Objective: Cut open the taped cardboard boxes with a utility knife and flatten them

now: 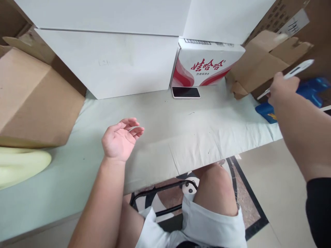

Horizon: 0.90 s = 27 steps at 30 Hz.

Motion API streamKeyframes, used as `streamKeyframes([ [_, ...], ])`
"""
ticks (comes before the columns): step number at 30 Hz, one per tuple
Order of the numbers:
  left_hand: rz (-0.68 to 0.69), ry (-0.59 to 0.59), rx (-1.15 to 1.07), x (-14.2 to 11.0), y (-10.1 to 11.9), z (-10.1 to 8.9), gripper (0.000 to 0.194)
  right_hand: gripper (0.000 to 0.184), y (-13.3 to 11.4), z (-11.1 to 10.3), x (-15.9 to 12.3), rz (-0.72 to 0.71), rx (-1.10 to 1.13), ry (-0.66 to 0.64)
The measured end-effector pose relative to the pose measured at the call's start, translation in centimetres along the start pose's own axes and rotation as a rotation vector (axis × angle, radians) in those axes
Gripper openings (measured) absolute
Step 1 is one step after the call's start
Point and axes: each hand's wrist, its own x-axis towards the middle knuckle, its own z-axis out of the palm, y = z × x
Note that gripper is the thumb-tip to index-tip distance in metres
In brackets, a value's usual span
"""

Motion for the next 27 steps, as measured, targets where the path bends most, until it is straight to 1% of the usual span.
streamKeyframes([
  [1,0.002,0.008,-0.005,0.0,0.2,-0.1,0.029,0.04,-0.8,0.7,-0.4,0.159,0.006,-0.017],
  [2,0.002,0.016,-0.012,0.0,0.3,-0.1,0.028,0.037,-1.3,1.0,-1.2,0.246,0.005,-0.024],
  [3,0.005,0.023,-0.019,0.0,0.5,-0.2,0.028,0.033,-1.8,1.1,-2.2,0.269,0.01,-0.036],
  [5,0.015,0.032,-0.036,-0.1,0.8,-0.3,0.027,0.028,-2.1,0.7,-4.5,0.275,0.01,-0.065],
  [8,0.028,0.025,-0.056,-0.4,1.0,-0.5,0.027,0.029,-2.3,-0.6,-7.9,0.289,0.012,-0.151],
  [10,0.031,0.022,-0.068,-0.8,1.1,-0.7,0.027,0.032,-3.2,-1.4,-10.0,0.264,0.023,-0.247],
  [12,0.045,0.022,-0.079,-1.3,1.2,-1.0,0.026,0.033,-5.0,-1.8,-12.4,0.174,0.059,-0.393],
  [14,0.072,0.014,-0.089,-1.7,1.4,-1.3,0.025,0.032,-7.7,-1.9,-15.3,0.047,0.093,-0.591],
  [16,0.107,0.024,-0.104,-2.0,1.8,-1.6,0.026,0.028,-10.8,-1.7,-18.7,-0.108,0.104,-0.776],
  [18,0.138,0.043,-0.096,-2.2,2.2,-1.9,0.026,0.021,-14.1,-1.2,-22.6,-0.269,0.104,-0.926],
  [20,0.161,0.057,-0.031,-2.4,2.6,-2.2,0.024,0.013,-17.7,-0.5,-27.0,-0.433,0.116,-1.071],
  [21,0.174,0.067,0.022,-2.5,2.8,-2.4,0.022,0.015,-19.6,-0.1,-29.2,-0.656,0.155,-1.154],
  [22,0.185,0.082,0.078,-2.6,3.0,-2.6,0.021,0.018,-21.6,0.4,-31.5,-0.849,0.215,-1.208],
  [24,0.195,0.12,0.183,-2.7,3.3,-3.0,0.019,0.022,-25.8,1.4,-36.0,-1.146,0.341,-1.272],
  [25,0.196,0.137,0.222,-2.8,3.5,-3.2,0.019,0.024,-27.9,1.9,-38.2,-1.278,0.397,-1.269],
  [27,0.19,0.155,0.277,-2.9,3.8,-3.5,0.02,0.032,-31.8,2.9,-42.3,-1.526,0.461,-1.204],
])
